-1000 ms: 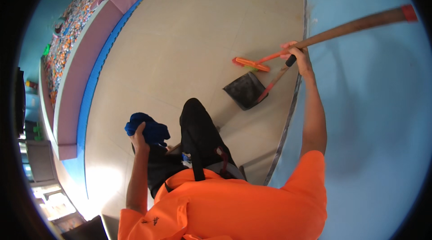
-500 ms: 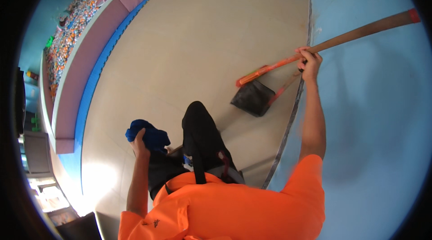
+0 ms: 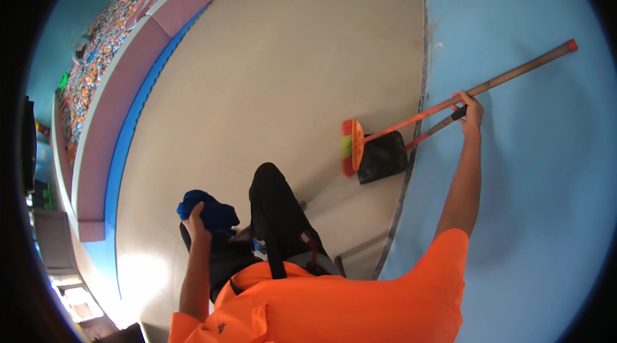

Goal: The person sweeps the tiled floor of a children's play area using a broom and dustpan, collecting debris into the pan. After sweeping, the person sits on a green chair and folds a blue cloth.

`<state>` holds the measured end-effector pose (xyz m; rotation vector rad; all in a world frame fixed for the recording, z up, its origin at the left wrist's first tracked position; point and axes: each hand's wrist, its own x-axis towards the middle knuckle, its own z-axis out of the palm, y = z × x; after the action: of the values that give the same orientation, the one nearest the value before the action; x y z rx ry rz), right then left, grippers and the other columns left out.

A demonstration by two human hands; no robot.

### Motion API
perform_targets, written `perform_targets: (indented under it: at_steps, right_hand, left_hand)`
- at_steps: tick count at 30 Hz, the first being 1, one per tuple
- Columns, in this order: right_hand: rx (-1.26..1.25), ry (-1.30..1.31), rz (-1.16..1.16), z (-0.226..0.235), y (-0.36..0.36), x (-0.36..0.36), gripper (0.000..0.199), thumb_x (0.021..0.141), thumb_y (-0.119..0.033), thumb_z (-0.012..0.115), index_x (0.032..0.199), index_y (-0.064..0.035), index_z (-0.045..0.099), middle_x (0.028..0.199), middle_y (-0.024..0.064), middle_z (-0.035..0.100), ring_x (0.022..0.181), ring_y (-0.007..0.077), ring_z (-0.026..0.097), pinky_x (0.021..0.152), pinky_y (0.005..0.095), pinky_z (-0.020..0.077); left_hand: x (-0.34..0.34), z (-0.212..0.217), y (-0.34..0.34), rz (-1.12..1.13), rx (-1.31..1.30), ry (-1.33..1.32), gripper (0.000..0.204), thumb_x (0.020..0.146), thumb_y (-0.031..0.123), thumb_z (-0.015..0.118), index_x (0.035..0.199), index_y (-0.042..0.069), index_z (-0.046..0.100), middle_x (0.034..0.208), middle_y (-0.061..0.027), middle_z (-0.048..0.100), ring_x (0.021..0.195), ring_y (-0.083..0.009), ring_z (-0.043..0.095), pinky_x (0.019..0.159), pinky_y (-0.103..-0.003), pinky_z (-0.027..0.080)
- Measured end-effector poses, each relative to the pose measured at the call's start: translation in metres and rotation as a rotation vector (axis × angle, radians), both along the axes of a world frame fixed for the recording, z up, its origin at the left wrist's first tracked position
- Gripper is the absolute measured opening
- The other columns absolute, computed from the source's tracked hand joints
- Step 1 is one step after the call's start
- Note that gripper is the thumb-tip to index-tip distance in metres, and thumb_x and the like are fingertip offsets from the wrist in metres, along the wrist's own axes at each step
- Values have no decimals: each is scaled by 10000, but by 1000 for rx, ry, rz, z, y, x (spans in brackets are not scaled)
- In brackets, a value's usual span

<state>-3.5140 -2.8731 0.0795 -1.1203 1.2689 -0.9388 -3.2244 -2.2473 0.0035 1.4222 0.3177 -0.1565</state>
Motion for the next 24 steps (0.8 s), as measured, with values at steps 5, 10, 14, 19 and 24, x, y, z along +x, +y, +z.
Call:
perform_targets:
  at_steps: [5,10,14,19,24]
  right_hand:
    - [-165,125,40,-20,-25,-8,259,778,-281,637,910,-58,638,865,45,672,576,109,539,504,220,401]
    - [-205,21,44,-19,-19,-7,268,771,-176,644,928,36,598,861,139,665,646,180,608,505,267,486]
    - [-242,-118,-92,-39,-22,-1,248,773,-165,645,889,53,615,859,139,668,660,207,619,479,260,481]
    - [-337,96,44,-71,-69,-47,243,760,-279,644,720,-41,615,664,36,564,606,158,508,545,325,436]
    - [-94,12,150,-48,-61,-42,324,793,-416,591,902,-114,634,889,-9,576,850,148,518,748,356,420]
  left_hand:
    - [2,0,-6,9,11,11,263,689,-10,651,923,61,554,880,-79,596,824,-220,586,772,-351,484]
    - [2,-2,-1,8,5,-46,227,684,-29,648,868,67,557,843,-57,588,790,-196,578,747,-328,478]
    - [1,0,5,55,49,-76,203,668,-44,653,817,64,566,797,-42,577,748,-170,567,699,-299,466]
    - [9,-20,13,45,142,83,240,672,108,713,879,32,618,805,-57,603,712,-181,571,672,-325,468]
    - [1,-25,30,101,143,90,301,683,130,739,926,6,613,842,-85,623,763,-201,611,708,-325,501]
